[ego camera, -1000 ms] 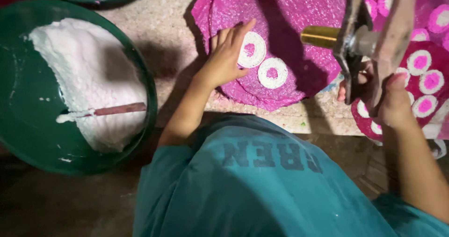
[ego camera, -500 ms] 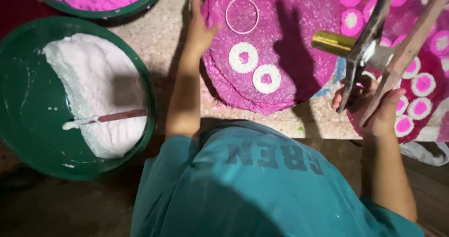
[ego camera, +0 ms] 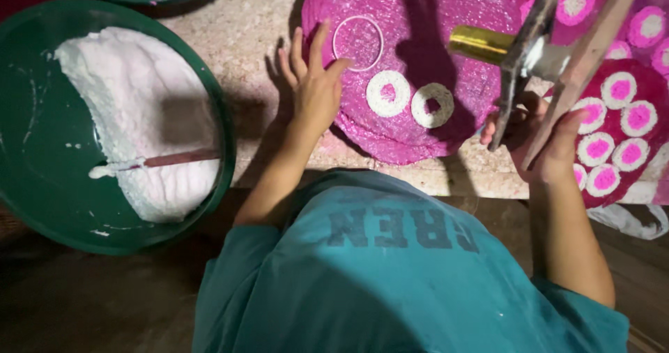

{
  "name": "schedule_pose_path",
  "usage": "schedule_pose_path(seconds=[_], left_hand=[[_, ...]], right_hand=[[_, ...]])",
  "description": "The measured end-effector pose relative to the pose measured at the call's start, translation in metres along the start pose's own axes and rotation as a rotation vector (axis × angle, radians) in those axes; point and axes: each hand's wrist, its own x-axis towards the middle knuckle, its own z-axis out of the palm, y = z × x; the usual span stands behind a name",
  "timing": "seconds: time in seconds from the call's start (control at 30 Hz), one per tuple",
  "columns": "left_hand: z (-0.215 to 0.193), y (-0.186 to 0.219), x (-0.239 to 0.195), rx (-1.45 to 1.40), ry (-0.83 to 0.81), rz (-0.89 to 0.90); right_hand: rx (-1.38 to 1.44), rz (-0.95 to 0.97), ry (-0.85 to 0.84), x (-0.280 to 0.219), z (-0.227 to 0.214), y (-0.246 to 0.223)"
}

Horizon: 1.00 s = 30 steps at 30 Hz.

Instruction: The person scoops white paste from a green bucket and applies it into circular molds on a pink glittery surface using a handheld tool. They repeatedly fill the molds and arrange the finished white circles on a nearby tray.

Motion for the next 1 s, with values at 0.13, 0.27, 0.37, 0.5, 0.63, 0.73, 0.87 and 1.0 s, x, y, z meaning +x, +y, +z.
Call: schedule_pose_path(seconds=[0.13,0.27,0.37,0.5,0.63,0.73,0.87,1.0], left_hand=[[-0.005,0.003,-0.011,0.025,-0.018,0.038],[-0.013,0.002,0.016,-0.27,0.129,0.067],[-0.021,0.006,0.054,-1.08,0.075,-0.059],[-0.022,0.017,0.098,-2.393,-0.202,-0.338],[-0.008,0.01,0.119,-2.42,0.091,-0.081],[0.003,-0.013,0.125,-2.318,0.311,-0.136],[0.005,-0.036,0.124,-2.361,0.325,-0.069],[0.009,-0.033,0.115,-2.48,0.293,-0.23]], right_hand=[[-0.041,0.0,-0.061,0.007,0.01,-0.004],[-0.249,0.041,-0.209,0.029,0.018,-0.011],[-0.414,0.207,-0.397,0.059,0.03,-0.016],[-0.564,0.558,-0.567,0.1,0.054,-0.03],[-0.686,0.591,-0.602,0.132,0.069,-0.063],[-0.904,0.496,-0.533,0.147,0.088,-0.074],[-1.08,0.453,-0.461,0.152,0.115,-0.072],[-1.065,0.499,-0.464,0.147,0.122,-0.075]])
